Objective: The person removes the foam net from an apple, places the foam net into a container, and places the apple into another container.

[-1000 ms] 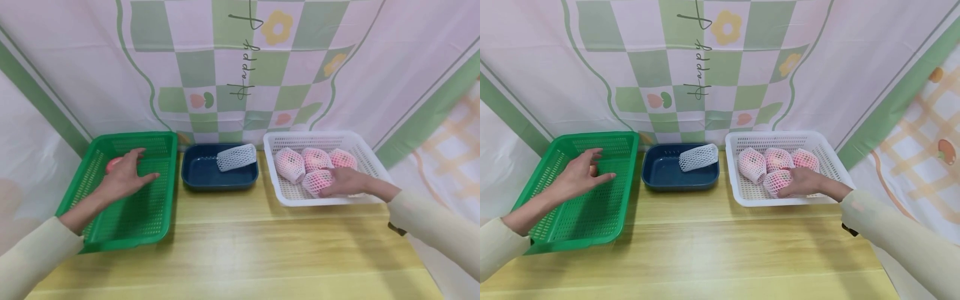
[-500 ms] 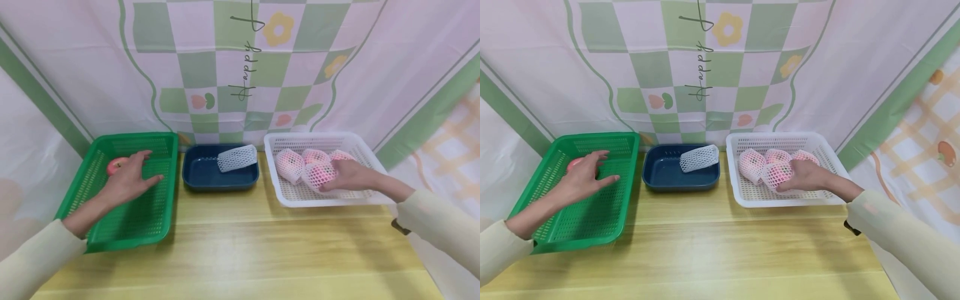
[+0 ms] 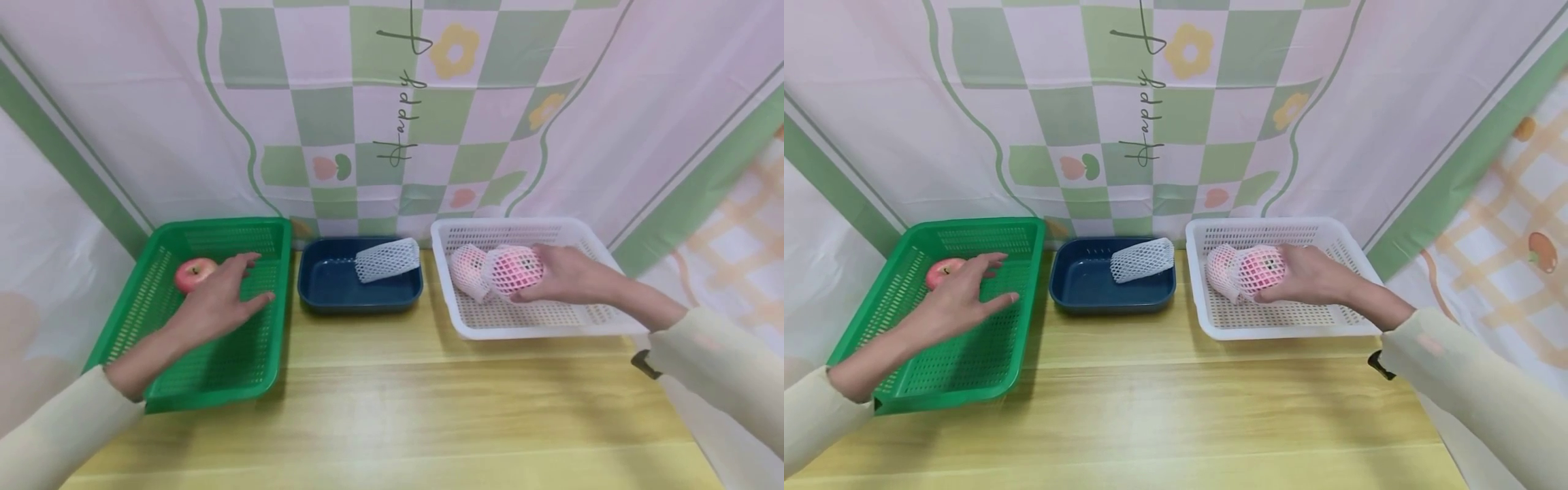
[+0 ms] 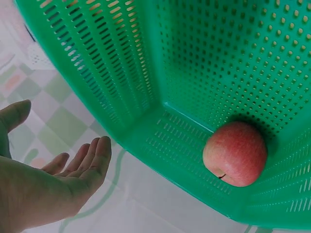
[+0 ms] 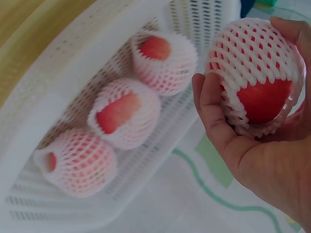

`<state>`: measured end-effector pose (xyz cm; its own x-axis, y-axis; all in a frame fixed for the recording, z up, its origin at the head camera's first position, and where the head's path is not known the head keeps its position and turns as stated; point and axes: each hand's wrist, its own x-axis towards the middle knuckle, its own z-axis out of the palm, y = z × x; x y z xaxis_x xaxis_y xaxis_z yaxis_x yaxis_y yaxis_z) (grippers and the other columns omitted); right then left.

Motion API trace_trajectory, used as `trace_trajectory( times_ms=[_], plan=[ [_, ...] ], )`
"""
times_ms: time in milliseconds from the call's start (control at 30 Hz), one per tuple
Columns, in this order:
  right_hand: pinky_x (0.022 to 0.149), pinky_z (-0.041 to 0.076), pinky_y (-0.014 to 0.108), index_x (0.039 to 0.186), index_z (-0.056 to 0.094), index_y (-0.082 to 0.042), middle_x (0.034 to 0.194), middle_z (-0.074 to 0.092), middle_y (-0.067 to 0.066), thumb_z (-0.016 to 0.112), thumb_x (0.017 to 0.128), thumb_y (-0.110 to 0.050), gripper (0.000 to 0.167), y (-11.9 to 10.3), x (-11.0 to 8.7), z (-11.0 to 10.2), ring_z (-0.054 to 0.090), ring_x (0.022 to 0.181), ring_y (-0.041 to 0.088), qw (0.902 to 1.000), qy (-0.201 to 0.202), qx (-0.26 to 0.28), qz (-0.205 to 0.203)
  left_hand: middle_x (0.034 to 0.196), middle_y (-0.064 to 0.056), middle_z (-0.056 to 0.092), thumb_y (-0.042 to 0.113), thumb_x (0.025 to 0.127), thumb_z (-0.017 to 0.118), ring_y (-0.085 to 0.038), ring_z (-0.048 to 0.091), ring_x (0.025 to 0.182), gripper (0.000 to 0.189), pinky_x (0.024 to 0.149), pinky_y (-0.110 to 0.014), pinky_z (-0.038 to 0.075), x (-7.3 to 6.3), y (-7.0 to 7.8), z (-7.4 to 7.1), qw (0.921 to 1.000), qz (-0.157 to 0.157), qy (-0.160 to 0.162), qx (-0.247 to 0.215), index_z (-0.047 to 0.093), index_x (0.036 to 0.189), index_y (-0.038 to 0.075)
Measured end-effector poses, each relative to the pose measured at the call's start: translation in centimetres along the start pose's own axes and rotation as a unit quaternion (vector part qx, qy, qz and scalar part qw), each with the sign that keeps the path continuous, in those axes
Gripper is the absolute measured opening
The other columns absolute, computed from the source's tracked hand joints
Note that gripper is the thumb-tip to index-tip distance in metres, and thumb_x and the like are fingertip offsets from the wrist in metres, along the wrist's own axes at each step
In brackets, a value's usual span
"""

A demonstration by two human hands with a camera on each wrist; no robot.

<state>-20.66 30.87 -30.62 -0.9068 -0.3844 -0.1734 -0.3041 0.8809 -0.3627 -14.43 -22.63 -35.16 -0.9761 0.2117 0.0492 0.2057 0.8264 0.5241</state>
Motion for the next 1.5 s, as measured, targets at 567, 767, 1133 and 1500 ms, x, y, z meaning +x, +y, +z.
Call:
trace_trajectory(
  times_ms=[567,767,1133,1500],
  plan=[
    [0.067,0.060,0.034,0.135,0.055,0.004,0.101,0.072,0.010,0.093,0.072,-0.052,0.092,-5.0,-0.2,1.5,0.067,0.080,0.020,0.9991,0.010,-0.010,-0.041,0.150,-0.026,0.054,0.028,0.101,0.074,-0.043,0.057,0.133,0.068,0.102,-0.062,0.052,-1.3,3.4,1.5,0.9992,0.030,-0.023,-0.014,0.045,0.154,-0.001],
    [0.072,0.061,0.038,0.145,0.049,0.008,0.107,0.071,0.014,0.093,0.070,-0.054,0.107,-6.6,-0.4,2.8,0.067,0.087,0.023,0.9982,0.006,-0.020,-0.056,0.149,-0.022,0.057,0.028,0.101,0.074,-0.040,0.060,0.129,0.064,0.101,-0.060,0.054,-1.6,4.5,2.1,0.9982,0.053,-0.024,-0.010,0.049,0.152,0.000],
    [0.077,0.060,0.035,0.136,0.058,0.001,0.102,0.072,0.003,0.095,0.065,-0.042,0.091,-8.2,-0.8,5.9,0.067,0.085,0.013,0.9932,0.005,0.007,-0.116,0.138,-0.009,0.069,0.027,0.100,0.075,-0.030,0.067,0.124,0.052,0.101,-0.053,0.057,-2.6,6.8,4.0,0.9949,0.066,-0.051,-0.057,0.058,0.145,0.007],
    [0.083,0.060,0.030,0.131,0.060,-0.005,0.105,0.070,-0.004,0.096,0.063,-0.029,0.081,-9.2,-1.6,9.4,0.066,0.091,0.008,0.9844,0.002,0.054,-0.167,0.127,-0.009,0.072,0.024,0.096,0.080,-0.027,0.071,0.114,0.048,0.095,-0.048,0.060,-5.3,8.1,6.5,0.9951,0.090,-0.030,-0.030,0.065,0.137,0.007]
  ],
)
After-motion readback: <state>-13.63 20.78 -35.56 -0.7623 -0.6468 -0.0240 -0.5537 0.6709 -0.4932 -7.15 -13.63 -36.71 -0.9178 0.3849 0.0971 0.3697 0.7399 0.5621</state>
